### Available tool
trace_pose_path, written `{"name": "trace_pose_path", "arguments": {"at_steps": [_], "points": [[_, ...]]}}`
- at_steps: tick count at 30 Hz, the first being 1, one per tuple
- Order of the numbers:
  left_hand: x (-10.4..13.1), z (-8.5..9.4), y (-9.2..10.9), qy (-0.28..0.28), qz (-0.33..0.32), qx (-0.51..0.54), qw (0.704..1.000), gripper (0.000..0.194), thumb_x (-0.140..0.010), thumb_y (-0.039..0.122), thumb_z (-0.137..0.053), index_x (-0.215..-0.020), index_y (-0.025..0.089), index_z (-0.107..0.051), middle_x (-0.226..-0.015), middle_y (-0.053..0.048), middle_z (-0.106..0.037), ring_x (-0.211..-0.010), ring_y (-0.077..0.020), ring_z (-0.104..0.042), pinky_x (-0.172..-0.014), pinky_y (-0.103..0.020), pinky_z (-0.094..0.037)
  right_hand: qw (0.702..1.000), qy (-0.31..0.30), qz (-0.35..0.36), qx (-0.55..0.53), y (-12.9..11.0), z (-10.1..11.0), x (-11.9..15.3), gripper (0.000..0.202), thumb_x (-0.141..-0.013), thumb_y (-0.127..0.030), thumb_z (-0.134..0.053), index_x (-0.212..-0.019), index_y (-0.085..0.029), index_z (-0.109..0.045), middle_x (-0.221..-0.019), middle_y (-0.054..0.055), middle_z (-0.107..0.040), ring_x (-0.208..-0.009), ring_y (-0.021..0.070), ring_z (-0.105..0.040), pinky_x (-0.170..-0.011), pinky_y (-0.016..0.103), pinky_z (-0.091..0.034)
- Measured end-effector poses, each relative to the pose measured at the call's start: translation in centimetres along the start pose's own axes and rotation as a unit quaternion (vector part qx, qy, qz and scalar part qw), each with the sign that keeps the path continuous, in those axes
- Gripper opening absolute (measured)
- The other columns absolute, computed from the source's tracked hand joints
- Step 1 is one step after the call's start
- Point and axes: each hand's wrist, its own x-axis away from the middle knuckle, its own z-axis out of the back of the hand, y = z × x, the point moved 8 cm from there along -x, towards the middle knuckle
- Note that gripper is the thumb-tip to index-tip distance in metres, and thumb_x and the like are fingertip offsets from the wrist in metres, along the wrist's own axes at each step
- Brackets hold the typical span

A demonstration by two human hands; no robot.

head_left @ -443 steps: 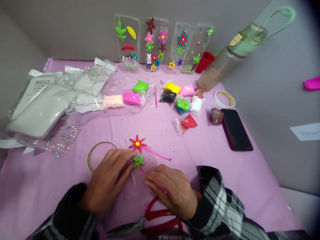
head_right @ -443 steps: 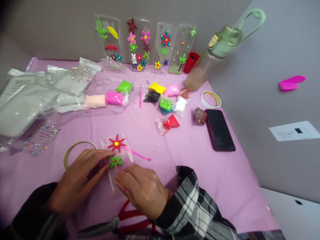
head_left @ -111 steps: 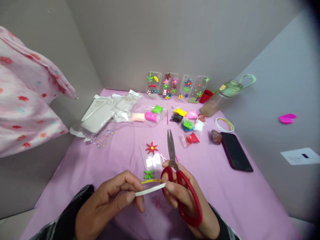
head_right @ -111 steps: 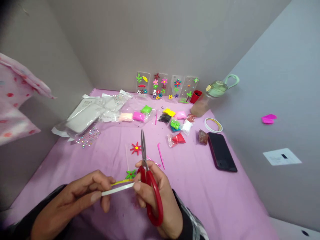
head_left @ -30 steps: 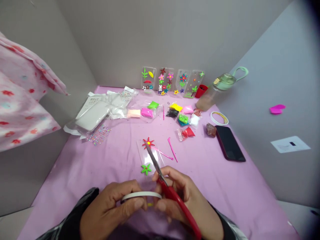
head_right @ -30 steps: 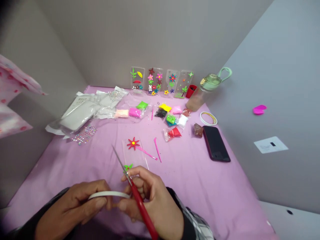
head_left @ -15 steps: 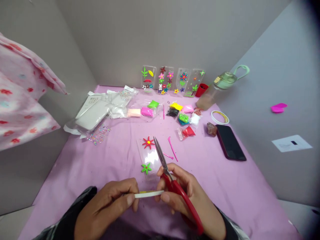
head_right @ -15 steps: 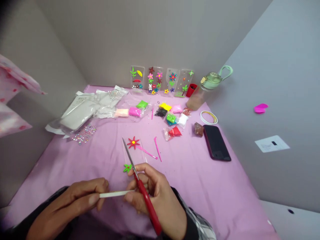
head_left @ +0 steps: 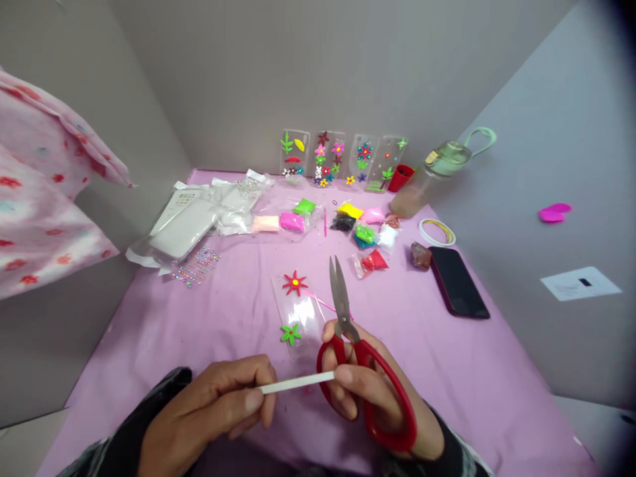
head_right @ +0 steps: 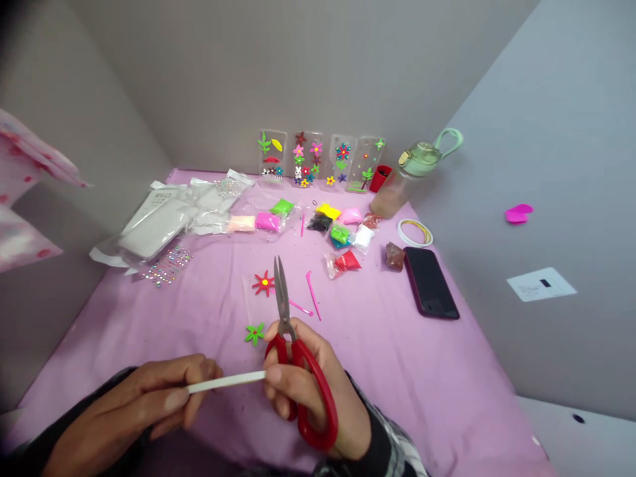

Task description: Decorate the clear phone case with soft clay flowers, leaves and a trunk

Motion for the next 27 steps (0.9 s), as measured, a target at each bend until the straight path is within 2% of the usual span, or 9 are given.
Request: {"name": "trace_pose_path", "arguments": {"at_steps": [2,4,8,12,17,22,27], "points": [[0.2,0.1,-0.1,0.013,0.007,-0.045,0.999,0.036,-0.093,0.049,-0.046,-0.073,0.02,-0.053,-0.066,0.004,-0.043,-0.062,-0.015,-0.038,-0.061,-0.027,-0.03,0.998,0.011,-0.033,0.049,0.0,-0.1,0.1,0.033,-0.085,-0.035,-0.072,-0.106,-0.018,-0.052,-0.071,-0.003,-0.061,-0.046,0.0033,-0.042,-0.043,0.015,-0.032],[0.3,0.4,0.1,0.051,0.026,-0.109,0.992,0.034,-0.091,0.048,-0.048,-0.071,0.021,-0.05,-0.067,0.004,-0.043,-0.065,-0.0155,-0.04,-0.063,-0.027,-0.029,0.994,0.021,-0.064,0.092,0.0,-0.4,0.2,0.034,-0.082,-0.032,-0.075,-0.104,-0.018,-0.053,-0.074,-0.002,-0.062,-0.05,0.0042,-0.045,-0.046,0.015,-0.035],[0.4,0.7,0.6,0.112,0.051,-0.181,0.976,0.036,-0.089,0.048,-0.048,-0.065,0.021,-0.041,-0.064,0.005,-0.038,-0.065,-0.0154,-0.037,-0.063,-0.027,-0.027,0.987,0.038,-0.08,0.133,-0.3,-1.0,0.5,0.034,-0.076,-0.021,-0.079,-0.101,-0.019,-0.056,-0.07,-0.006,-0.055,-0.055,0.004,-0.041,-0.05,0.014,-0.034],[-0.3,0.3,0.4,0.074,0.011,-0.144,0.987,0.037,-0.092,0.045,-0.046,-0.064,0.021,-0.038,-0.062,0.005,-0.035,-0.061,-0.0141,-0.035,-0.059,-0.027,-0.026,0.99,0.011,-0.096,0.103,0.5,-1.3,0.6,0.04,-0.073,-0.027,-0.083,-0.101,-0.019,-0.055,-0.068,-0.008,-0.05,-0.052,0.004,-0.04,-0.047,0.014,-0.035],[-0.8,0.4,-0.2,0.039,-0.033,-0.055,0.997,0.031,-0.092,0.038,-0.042,-0.068,0.02,-0.047,-0.061,0.005,-0.037,-0.058,-0.0134,-0.033,-0.057,-0.027,-0.026,0.993,0.018,-0.07,0.097,0.7,-0.5,0.5,0.04,-0.08,-0.04,-0.077,-0.104,-0.019,-0.054,-0.073,-0.006,-0.052,-0.05,0.0031,-0.041,-0.046,0.015,-0.036],[-0.6,-0.1,-0.3,0.007,-0.01,-0.052,0.999,0.034,-0.091,0.042,-0.047,-0.066,0.02,-0.046,-0.061,0.005,-0.039,-0.057,-0.0133,-0.034,-0.056,-0.028,-0.025,0.988,0.016,-0.061,0.142,0.3,-0.7,0.5,0.035,-0.081,-0.035,-0.076,-0.103,-0.018,-0.054,-0.07,-0.007,-0.047,-0.053,0.0045,-0.037,-0.049,0.016,-0.033],[-0.8,-0.7,0.0,-0.01,0.005,-0.055,0.998,0.038,-0.092,0.044,-0.047,-0.062,0.021,-0.042,-0.058,0.005,-0.035,-0.056,-0.013,-0.031,-0.055,-0.028,-0.024,0.984,0.027,-0.065,0.164,-0.2,-1.2,0.5,0.034,-0.076,-0.027,-0.079,-0.099,-0.019,-0.055,-0.064,-0.009,-0.041,-0.056,0.0069,-0.033,-0.05,0.02,-0.026]]}}
